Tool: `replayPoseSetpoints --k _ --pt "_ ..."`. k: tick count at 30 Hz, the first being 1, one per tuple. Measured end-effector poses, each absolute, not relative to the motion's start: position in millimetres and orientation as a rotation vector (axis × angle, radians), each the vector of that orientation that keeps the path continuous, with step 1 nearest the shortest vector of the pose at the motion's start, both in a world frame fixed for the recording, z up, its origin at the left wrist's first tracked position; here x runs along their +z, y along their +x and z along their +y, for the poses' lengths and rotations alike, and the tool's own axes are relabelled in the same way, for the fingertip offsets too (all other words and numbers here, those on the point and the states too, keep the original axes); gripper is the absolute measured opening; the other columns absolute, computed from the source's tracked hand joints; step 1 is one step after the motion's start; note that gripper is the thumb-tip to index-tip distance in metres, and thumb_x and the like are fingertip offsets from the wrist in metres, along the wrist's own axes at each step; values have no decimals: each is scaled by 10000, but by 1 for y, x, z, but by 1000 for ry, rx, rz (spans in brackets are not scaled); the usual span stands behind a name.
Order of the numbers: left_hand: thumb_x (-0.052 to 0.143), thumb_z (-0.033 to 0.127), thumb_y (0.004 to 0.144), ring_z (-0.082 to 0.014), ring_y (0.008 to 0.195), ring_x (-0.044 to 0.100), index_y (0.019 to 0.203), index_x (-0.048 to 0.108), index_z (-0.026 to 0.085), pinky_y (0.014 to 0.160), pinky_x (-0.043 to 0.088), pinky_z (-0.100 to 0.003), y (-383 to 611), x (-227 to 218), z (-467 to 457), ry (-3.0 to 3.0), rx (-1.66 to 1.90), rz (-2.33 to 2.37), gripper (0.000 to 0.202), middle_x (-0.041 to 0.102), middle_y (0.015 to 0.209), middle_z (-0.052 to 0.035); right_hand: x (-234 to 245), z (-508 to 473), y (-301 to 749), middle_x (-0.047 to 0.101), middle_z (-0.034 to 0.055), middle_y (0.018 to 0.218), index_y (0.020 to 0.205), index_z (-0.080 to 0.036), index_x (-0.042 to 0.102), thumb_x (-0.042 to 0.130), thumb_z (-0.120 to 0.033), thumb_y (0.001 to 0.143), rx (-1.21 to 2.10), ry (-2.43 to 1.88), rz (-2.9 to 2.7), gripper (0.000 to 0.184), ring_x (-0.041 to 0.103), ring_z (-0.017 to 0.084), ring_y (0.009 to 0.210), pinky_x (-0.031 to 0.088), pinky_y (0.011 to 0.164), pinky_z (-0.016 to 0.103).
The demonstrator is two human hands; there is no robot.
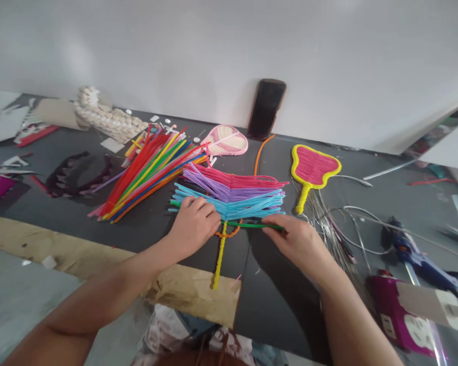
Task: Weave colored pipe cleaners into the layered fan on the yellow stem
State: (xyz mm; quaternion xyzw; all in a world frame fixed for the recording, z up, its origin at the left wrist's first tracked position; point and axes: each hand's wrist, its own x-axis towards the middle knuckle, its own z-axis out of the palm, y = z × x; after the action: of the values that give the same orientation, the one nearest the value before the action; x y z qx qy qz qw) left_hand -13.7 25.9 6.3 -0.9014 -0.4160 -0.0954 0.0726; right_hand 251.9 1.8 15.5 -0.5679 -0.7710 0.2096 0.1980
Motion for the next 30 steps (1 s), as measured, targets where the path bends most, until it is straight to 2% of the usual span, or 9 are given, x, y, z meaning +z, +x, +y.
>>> replayPoseSetpoints --k 4,7,10,15,19,30 --pt "614 177 857 -231 868 493 763 618 186 785 312 -397 -14 4 25 -2715 -289 -1257 94 619 799 -25 26 1 249 753 39 848 951 -231 724 670 -488 797 915 -1520 -1776 305 702 195 738 562 657 285" --pt "607 180 863 -231 865 497 766 619 184 775 315 -398 -13 3 25 -2720 -289 -1256 98 621 801 -30 22 -1 243 748 46 811 955 -227 723 716 -523 757 1069 -1438 -1610 356 705 192 722 582 644 288" --pt "605 181 864 -235 859 500 748 616 186 762 319 -401 -13 1 25 -2700 -313 -1255 117 614 787 -32 10 -1 234 754 58 845 973 -221 719 707 -518 774 1111 -1386 -1612 358 717 206 768 602 692 316" --pt "587 160 869 -231 834 498 723 593 186 749 322 -396 -13 1 25 -2685 -351 -1237 148 599 759 -31 -10 -1 220 758 52 963 1030 -234 706 617 -374 878 905 -1283 -1883 224 718 204 872 597 798 338" --pt "604 163 856 -234 828 500 717 578 189 750 328 -399 -14 0 26 -2671 -361 -1210 143 593 755 -26 -13 -1 217 748 44 997 1082 -244 683 568 -252 909 716 -1190 -2063 208 712 183 889 583 802 301" --pt "620 176 847 -232 840 491 736 580 191 783 325 -409 -14 0 26 -2663 -343 -1195 119 590 765 -30 -13 0 215 741 49 971 1074 -229 671 548 -212 917 623 -1186 -2122 200 707 172 871 568 761 271"
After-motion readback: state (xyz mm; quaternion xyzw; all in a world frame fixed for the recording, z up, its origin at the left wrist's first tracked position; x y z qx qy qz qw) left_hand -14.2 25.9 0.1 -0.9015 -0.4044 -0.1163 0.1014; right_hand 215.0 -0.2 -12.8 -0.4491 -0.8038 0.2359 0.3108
